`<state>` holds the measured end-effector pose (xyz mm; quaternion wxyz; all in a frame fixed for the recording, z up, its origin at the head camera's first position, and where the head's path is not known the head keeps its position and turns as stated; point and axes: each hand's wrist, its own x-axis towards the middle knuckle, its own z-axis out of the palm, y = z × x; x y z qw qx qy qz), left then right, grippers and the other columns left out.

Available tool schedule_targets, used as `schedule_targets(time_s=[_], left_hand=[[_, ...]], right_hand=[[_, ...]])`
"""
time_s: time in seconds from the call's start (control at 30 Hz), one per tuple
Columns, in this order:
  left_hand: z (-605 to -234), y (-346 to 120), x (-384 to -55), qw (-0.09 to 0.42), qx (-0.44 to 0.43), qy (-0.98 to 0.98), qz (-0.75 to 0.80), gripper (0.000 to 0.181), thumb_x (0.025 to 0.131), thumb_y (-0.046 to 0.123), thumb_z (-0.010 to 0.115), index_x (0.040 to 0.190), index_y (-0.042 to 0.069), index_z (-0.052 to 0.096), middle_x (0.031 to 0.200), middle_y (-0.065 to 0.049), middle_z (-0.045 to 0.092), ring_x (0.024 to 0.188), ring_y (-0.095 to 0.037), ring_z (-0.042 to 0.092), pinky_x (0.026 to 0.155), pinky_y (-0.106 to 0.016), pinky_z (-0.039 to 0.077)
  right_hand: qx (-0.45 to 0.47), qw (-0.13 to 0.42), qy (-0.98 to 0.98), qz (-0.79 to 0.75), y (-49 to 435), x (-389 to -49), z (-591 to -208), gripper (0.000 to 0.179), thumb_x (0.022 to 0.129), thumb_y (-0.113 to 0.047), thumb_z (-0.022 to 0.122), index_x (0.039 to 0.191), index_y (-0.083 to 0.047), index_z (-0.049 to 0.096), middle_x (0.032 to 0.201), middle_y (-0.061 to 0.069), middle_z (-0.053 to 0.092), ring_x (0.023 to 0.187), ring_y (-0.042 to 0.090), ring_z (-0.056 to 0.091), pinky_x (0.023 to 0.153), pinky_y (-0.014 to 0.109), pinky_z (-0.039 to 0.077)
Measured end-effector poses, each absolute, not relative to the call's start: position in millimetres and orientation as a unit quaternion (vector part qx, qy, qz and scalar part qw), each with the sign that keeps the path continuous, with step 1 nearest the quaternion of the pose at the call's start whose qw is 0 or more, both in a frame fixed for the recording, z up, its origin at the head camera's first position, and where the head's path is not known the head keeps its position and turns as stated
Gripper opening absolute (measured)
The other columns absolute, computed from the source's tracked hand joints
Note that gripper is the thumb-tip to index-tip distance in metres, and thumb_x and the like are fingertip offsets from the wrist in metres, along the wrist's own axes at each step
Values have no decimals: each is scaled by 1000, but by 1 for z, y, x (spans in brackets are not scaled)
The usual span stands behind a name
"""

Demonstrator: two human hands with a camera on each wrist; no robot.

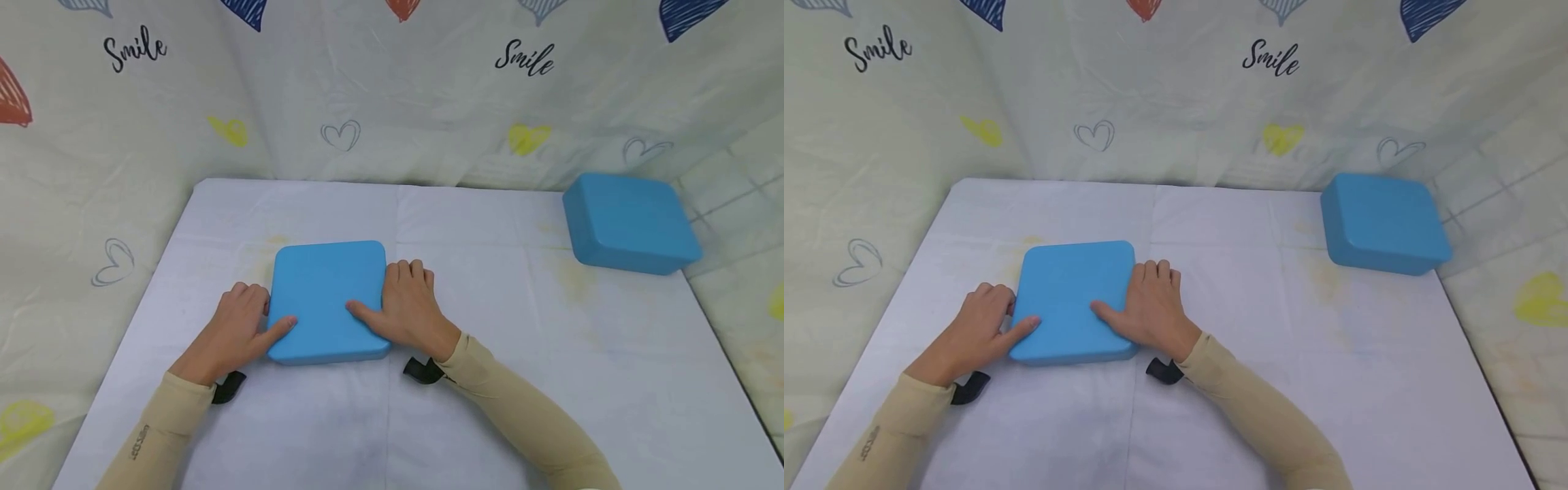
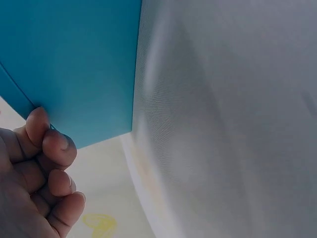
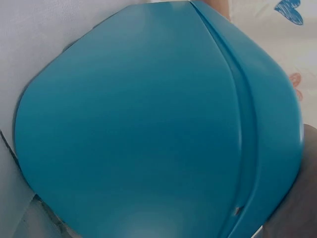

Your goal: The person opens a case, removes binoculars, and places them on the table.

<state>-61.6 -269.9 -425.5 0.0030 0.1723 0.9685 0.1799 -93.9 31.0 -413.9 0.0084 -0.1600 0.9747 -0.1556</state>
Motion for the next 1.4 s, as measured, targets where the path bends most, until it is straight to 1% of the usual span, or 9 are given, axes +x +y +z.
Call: schedule_targets(time_s=[0.17,0.4,0.73,0.9,1.0,1.13,1.4], left_hand=[[-426,-270,-60,-3,170,969,180,46,97,48,66,81,10,46,73,-1,41,77,-19,37,74,-32,26],[-424,-270,-59,-9,174,966,190,44,97,45,66,82,10,45,74,0,41,77,-17,36,73,-32,26],[-427,-271,-60,-16,174,965,196,43,98,44,66,82,10,44,73,0,40,76,-17,35,72,-32,26],[-428,-276,-61,-20,161,968,190,44,98,44,66,82,10,45,73,-1,41,75,-18,35,72,-32,26],[-428,-281,-62,-26,157,969,187,43,97,43,67,81,9,46,72,-2,41,75,-19,35,72,-32,26],[-427,-285,-62,-27,163,968,188,43,97,44,67,81,9,46,72,-1,41,75,-19,36,72,-32,26],[-426,-293,-59,-14,156,971,180,44,97,46,66,82,9,47,73,-1,42,78,-19,37,74,-33,26]], right_hand=[[-164,6,974,-155,30,-96,-413,78,88,-75,59,108,1,54,91,11,49,93,29,40,83,43,30],[-155,2,973,-173,28,-96,-416,78,89,-72,59,112,3,54,94,13,51,95,30,39,85,43,31],[-153,-2,970,-190,25,-99,-417,75,89,-69,60,112,2,55,95,13,52,96,30,40,85,44,31],[-153,18,969,-194,20,-101,-417,76,90,-70,57,115,2,53,97,12,50,97,29,38,88,44,29],[-158,24,970,-185,15,-101,-417,76,91,-71,55,112,1,53,96,11,48,97,28,37,87,44,29],[-158,11,972,-174,11,-100,-416,74,90,-70,57,107,1,54,92,12,48,94,29,38,85,44,30],[-165,20,972,-169,4,-93,-415,76,91,-72,56,109,2,53,92,11,47,93,27,37,84,43,30]])
